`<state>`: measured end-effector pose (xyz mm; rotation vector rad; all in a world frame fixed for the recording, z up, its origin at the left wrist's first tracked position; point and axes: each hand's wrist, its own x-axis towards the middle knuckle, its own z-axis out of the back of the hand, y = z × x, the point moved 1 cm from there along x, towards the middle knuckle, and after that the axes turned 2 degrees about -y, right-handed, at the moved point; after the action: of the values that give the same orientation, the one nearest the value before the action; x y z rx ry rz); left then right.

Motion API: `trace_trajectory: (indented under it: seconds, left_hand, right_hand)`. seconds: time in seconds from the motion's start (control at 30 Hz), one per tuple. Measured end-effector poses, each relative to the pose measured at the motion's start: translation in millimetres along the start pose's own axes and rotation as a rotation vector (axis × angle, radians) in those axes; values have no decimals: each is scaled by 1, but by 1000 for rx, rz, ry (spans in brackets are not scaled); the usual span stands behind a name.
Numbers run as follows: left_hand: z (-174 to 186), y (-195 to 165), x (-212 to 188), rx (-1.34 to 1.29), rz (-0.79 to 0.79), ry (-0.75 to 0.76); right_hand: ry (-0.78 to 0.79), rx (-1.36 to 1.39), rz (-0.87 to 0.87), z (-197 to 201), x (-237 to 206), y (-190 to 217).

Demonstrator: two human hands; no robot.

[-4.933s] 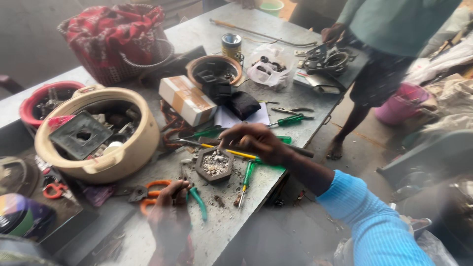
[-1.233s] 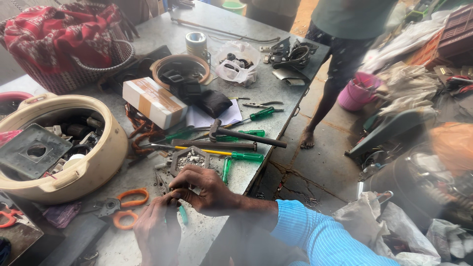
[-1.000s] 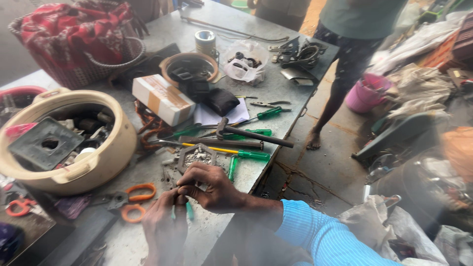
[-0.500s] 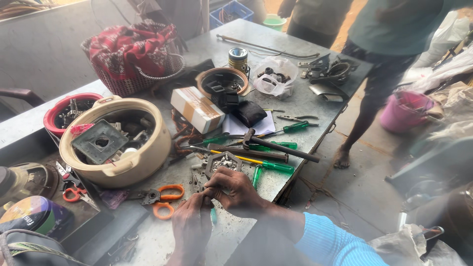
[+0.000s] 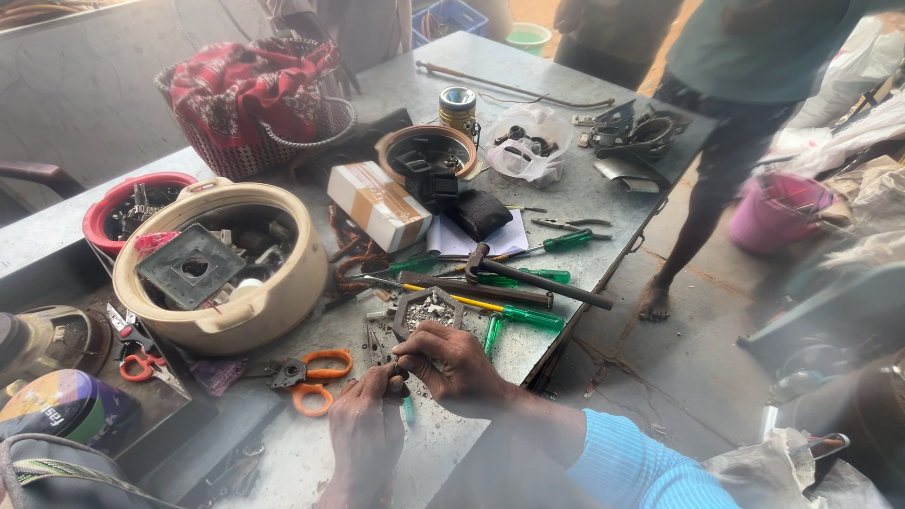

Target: The person holds a small metal lock cylinder and uses pliers and a screwdriver to adjust and strike its components. They repeatedly reposition the cylinder, tap it with the screwdriver, and use pliers to grip and manipulate parts of the mechanism.

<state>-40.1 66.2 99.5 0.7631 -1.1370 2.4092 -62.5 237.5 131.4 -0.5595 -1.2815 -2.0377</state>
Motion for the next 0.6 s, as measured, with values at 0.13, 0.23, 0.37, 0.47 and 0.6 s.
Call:
trace_trajectory:
  seconds: [0.13,0.23,0.37,0.47,0.6]
  left_hand:
    - [-1,1,0,-2,25,7]
    - [-3,2,-1,17,65,19]
    - [-3,3,-3,25,62,5]
    - [-3,3,-3,5,32,-20]
    - [-3,6,-6,28,109,-2]
  right_hand:
    - [9,-21,5,0,0,-2]
    - [3,-41,5,-1,-1,-2]
    - [4,-32,0,-2,-2,-1]
    - [-14,-21,20,-1,-2,-1]
    - [-45,-8,36,-4,-4,0]
